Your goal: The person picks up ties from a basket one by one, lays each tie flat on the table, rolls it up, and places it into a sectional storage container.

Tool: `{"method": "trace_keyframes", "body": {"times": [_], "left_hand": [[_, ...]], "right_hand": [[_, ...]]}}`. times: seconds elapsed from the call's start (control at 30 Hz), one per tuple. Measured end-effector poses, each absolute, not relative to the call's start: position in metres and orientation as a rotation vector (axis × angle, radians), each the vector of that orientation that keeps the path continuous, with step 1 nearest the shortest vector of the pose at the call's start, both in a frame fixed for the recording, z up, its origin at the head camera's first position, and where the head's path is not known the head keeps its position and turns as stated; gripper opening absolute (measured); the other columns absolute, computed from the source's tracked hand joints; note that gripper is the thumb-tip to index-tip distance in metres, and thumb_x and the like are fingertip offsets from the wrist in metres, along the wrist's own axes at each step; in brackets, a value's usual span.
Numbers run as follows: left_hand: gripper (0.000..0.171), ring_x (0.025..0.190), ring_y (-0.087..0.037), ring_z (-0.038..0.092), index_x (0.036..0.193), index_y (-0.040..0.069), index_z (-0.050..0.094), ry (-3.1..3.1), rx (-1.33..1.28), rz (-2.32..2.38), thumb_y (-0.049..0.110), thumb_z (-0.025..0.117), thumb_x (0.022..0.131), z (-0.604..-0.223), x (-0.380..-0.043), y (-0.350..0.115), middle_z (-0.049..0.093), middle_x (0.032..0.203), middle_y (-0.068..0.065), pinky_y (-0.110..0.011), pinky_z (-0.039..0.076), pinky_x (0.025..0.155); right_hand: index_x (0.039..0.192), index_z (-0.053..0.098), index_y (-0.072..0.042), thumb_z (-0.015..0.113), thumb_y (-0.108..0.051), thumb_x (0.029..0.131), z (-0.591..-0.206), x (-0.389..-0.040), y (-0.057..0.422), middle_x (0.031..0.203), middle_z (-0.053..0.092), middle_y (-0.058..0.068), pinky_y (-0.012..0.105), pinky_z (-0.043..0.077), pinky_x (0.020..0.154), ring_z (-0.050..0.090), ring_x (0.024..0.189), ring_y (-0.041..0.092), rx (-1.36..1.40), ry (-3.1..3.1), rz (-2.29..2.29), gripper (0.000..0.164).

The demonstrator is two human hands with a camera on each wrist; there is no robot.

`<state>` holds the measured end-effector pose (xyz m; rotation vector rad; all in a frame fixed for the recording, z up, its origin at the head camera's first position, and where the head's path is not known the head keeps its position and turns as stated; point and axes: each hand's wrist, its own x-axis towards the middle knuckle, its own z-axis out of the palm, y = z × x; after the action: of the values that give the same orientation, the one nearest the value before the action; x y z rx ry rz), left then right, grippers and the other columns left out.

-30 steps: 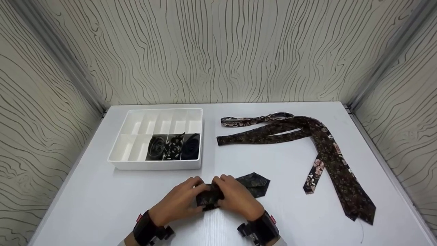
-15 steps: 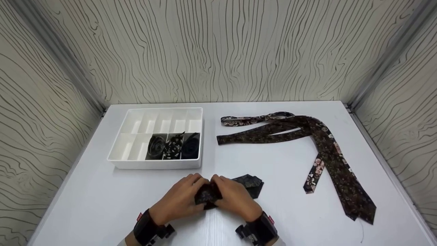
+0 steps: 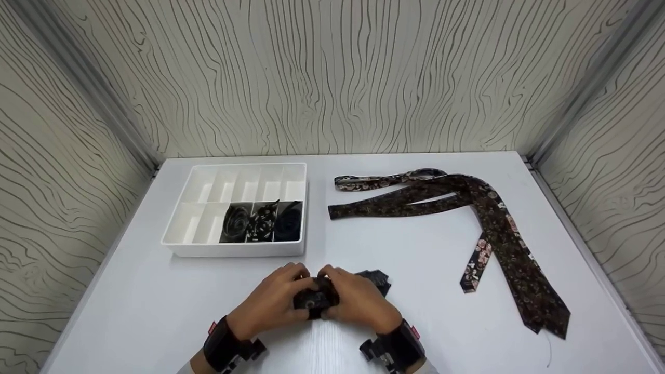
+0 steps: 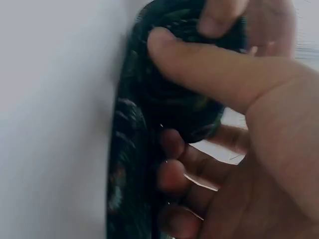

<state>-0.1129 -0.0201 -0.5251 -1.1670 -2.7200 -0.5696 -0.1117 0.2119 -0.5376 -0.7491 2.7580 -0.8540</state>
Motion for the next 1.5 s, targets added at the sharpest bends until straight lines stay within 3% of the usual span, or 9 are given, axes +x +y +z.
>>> {"method": "trace_keyframes", "body": {"times": [0.17, 0.37, 0.63, 0.8, 1.07, 1.13, 1.23, 1.3, 1.5], "left_hand": [[0.034, 0.093, -0.011, 0.054, 0.108, 0.024, 0.080, -2.735, -1.158, -0.557, 0.039, 0.088, 0.079, -0.526, -0.114, -0.018, 0.065, 0.104, 0.005, -0.025, 0.050, 0.084], [0.057, 0.098, -0.013, 0.057, 0.130, 0.020, 0.067, -2.782, -1.122, -0.557, 0.036, 0.088, 0.080, -0.528, -0.112, -0.017, 0.063, 0.113, 0.001, -0.028, 0.052, 0.087], [0.041, 0.091, -0.011, 0.053, 0.112, 0.023, 0.075, -2.782, -1.134, -0.557, 0.033, 0.090, 0.075, -0.525, -0.114, -0.019, 0.063, 0.105, 0.005, -0.024, 0.048, 0.082], [0.041, 0.093, -0.010, 0.053, 0.112, 0.022, 0.075, -2.796, -1.136, -0.596, 0.030, 0.090, 0.075, -0.524, -0.116, -0.022, 0.062, 0.107, 0.004, -0.024, 0.048, 0.083], [0.046, 0.100, -0.013, 0.057, 0.116, 0.023, 0.071, -2.776, -1.085, -0.599, 0.029, 0.090, 0.075, -0.525, -0.116, -0.026, 0.062, 0.112, 0.003, -0.028, 0.052, 0.087], [0.045, 0.101, -0.014, 0.057, 0.116, 0.023, 0.072, -2.773, -1.084, -0.586, 0.030, 0.091, 0.076, -0.525, -0.116, -0.026, 0.062, 0.112, 0.002, -0.030, 0.052, 0.089], [0.044, 0.101, -0.014, 0.056, 0.116, 0.023, 0.073, -2.771, -1.096, -0.551, 0.032, 0.091, 0.076, -0.525, -0.116, -0.026, 0.062, 0.111, 0.002, -0.031, 0.053, 0.091], [0.045, 0.102, -0.015, 0.056, 0.117, 0.023, 0.074, -2.769, -1.104, -0.533, 0.032, 0.091, 0.076, -0.525, -0.116, -0.025, 0.063, 0.112, 0.002, -0.032, 0.053, 0.092], [0.058, 0.101, -0.014, 0.058, 0.129, 0.023, 0.066, -2.768, -1.118, -0.560, 0.031, 0.090, 0.077, -0.524, -0.115, -0.024, 0.063, 0.113, 0.003, -0.030, 0.053, 0.092]], "right_hand": [[0.131, 0.060, -0.024, 0.093, -0.025, 0.079, -0.538, -0.112, 0.212, 0.118, 0.067, -0.006, 0.045, 0.058, 0.095, 0.069, 0.111, 0.019, -0.800, 2.773, -0.846, 0.062], [0.127, 0.060, -0.020, 0.092, -0.019, 0.079, -0.540, -0.113, 0.213, 0.114, 0.071, -0.003, 0.044, 0.060, 0.091, 0.071, 0.105, 0.019, -0.778, 2.822, -0.809, 0.058], [0.133, 0.058, -0.024, 0.092, -0.031, 0.081, -0.537, -0.113, 0.217, 0.123, 0.074, -0.001, 0.047, 0.059, 0.096, 0.072, 0.114, 0.023, -0.791, 2.735, -0.778, 0.063], [0.124, 0.062, -0.024, 0.095, -0.026, 0.075, -0.534, -0.115, 0.223, 0.111, 0.073, -0.005, 0.043, 0.057, 0.087, 0.070, 0.100, 0.018, -0.667, 2.737, -0.770, 0.060], [0.106, 0.067, -0.017, 0.089, -0.020, 0.082, -0.535, -0.118, 0.222, 0.087, 0.057, -0.009, 0.027, 0.045, 0.066, 0.051, 0.076, 0.006, -0.615, 2.905, -0.683, 0.033], [0.110, 0.067, -0.019, 0.091, -0.023, 0.081, -0.534, -0.117, 0.221, 0.091, 0.059, -0.011, 0.028, 0.048, 0.070, 0.054, 0.079, 0.005, -0.622, 2.911, -0.684, 0.038], [0.129, 0.065, -0.021, 0.095, -0.036, 0.075, -0.532, -0.115, 0.218, 0.102, 0.066, -0.011, 0.036, 0.055, 0.082, 0.064, 0.093, 0.011, -0.644, 2.838, -0.752, 0.064], [0.137, 0.061, -0.022, 0.095, -0.039, 0.076, -0.532, -0.113, 0.215, 0.111, 0.069, -0.008, 0.041, 0.057, 0.087, 0.068, 0.101, 0.015, -0.699, 2.798, -0.785, 0.072], [0.125, 0.056, -0.018, 0.091, -0.020, 0.080, -0.539, -0.114, 0.209, 0.114, 0.073, 0.003, 0.045, 0.060, 0.090, 0.072, 0.105, 0.025, -0.793, 2.826, -0.789, 0.056]]}}
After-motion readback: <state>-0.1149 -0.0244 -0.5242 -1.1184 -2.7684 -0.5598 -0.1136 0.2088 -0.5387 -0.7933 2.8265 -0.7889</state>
